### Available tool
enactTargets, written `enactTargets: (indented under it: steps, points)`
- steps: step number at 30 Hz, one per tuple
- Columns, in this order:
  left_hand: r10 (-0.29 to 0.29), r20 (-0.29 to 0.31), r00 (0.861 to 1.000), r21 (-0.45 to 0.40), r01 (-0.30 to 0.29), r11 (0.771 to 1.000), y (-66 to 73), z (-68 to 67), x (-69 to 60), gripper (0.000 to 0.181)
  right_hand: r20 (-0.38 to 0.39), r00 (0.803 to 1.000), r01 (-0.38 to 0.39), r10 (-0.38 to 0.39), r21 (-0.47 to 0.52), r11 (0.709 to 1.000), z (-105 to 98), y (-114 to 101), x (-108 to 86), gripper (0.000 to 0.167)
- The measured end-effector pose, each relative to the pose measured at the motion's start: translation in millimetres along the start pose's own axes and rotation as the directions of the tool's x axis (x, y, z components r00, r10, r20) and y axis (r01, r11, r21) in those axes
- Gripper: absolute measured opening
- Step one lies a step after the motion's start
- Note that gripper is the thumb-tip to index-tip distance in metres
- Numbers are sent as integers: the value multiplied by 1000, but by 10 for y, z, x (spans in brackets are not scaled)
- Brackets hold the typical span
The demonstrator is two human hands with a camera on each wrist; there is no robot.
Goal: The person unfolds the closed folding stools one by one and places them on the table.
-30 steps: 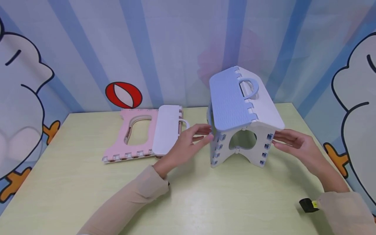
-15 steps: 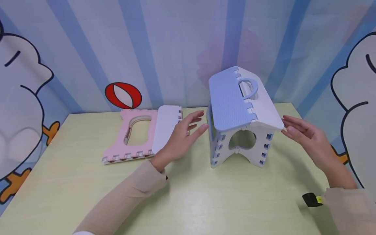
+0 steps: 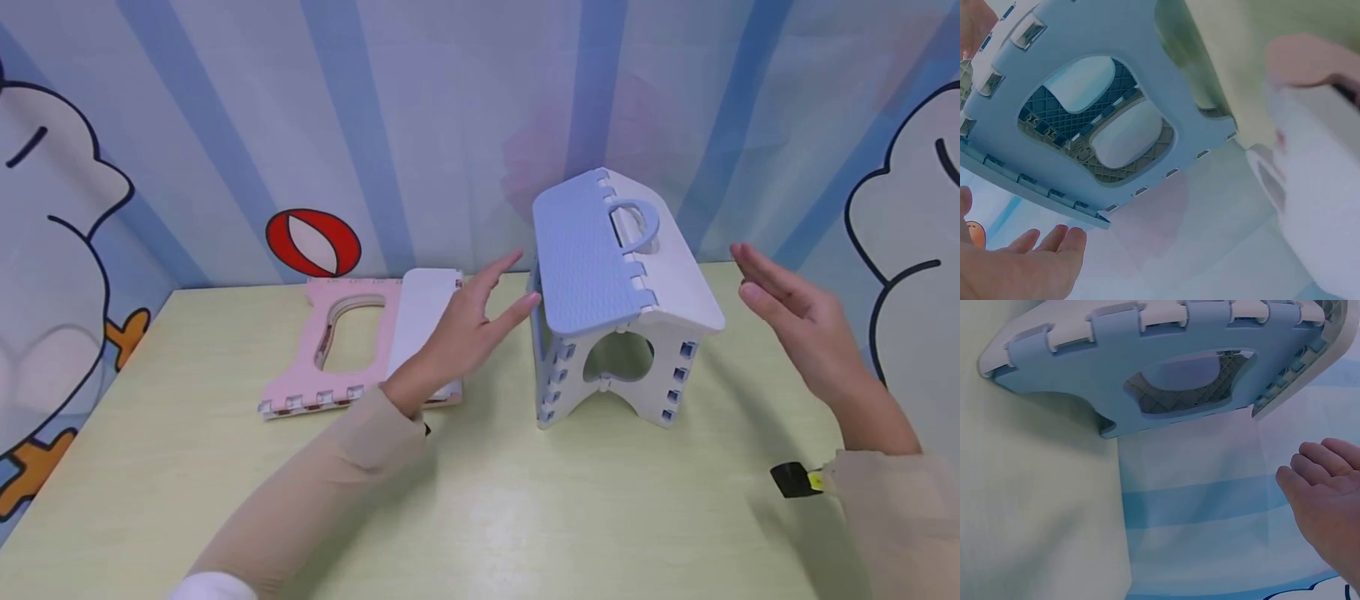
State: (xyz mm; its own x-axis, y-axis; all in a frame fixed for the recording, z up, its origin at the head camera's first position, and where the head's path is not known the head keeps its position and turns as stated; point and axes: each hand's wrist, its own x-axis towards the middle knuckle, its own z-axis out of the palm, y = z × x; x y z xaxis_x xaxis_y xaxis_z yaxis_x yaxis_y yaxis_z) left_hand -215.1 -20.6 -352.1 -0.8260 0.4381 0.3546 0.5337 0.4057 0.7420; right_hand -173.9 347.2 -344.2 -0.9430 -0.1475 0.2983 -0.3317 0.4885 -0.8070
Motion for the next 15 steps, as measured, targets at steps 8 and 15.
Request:
enactTargets:
  steps: [8,15]
  points:
    - [56,100,993,51,-61,997,188,-31,199,76,1,998,-60,61,-146,987,-4,-261,181,62]
    - [75,174,982,159,-104,982,372,-8,402,81,94,995,-13,30,-178,984,38,-476,350,69]
